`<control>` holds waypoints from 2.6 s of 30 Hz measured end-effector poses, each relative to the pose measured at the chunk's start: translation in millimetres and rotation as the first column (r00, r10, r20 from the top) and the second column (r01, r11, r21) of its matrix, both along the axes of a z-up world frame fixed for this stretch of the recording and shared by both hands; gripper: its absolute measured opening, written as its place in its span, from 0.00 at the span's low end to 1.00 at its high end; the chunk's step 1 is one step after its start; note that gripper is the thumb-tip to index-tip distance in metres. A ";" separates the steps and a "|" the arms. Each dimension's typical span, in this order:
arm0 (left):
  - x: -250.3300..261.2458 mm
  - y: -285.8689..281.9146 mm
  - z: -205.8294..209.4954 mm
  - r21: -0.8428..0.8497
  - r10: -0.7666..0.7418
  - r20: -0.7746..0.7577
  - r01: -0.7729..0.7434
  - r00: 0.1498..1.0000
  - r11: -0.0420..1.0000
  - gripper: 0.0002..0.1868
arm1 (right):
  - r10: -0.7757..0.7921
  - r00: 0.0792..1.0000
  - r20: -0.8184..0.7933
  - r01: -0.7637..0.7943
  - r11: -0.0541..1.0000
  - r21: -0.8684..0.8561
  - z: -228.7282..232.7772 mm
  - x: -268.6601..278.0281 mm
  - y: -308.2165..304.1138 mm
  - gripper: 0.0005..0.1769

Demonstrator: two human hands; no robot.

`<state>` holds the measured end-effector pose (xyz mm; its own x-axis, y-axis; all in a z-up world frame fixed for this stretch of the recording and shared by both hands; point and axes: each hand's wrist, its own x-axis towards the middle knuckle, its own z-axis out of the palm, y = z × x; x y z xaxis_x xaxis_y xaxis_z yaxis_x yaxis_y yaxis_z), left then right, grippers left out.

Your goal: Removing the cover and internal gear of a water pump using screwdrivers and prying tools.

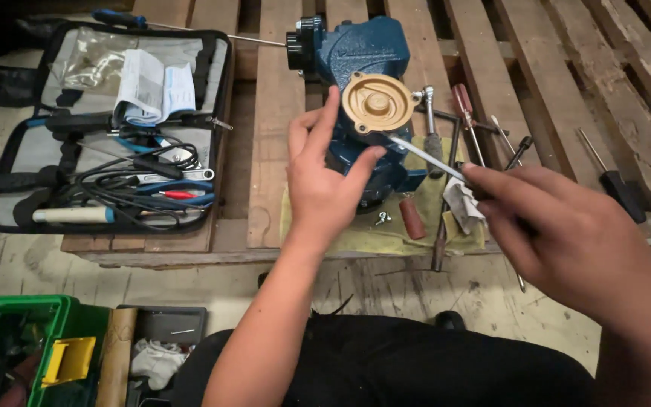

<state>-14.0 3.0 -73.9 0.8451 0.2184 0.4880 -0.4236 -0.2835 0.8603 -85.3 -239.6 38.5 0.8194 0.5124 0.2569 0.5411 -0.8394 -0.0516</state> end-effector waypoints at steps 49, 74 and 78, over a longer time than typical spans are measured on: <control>12.4 -9.8 -23.1 0.109 0.098 0.257 -0.130 0.962 0.986 0.42 | -0.165 0.954 0.251 0.254 0.891 -0.377 12.0 -35.1 51.6 0.28; 12.3 4.0 -17.3 0.119 0.012 0.165 -0.032 0.986 0.992 0.45 | -0.339 0.918 -0.205 0.352 0.935 0.030 3.9 -3.0 6.1 0.34; 12.4 12.2 -13.5 0.075 -0.060 0.078 0.054 0.995 0.996 0.45 | -0.210 0.978 -0.019 0.205 0.968 -0.146 0.4 4.8 -8.3 0.34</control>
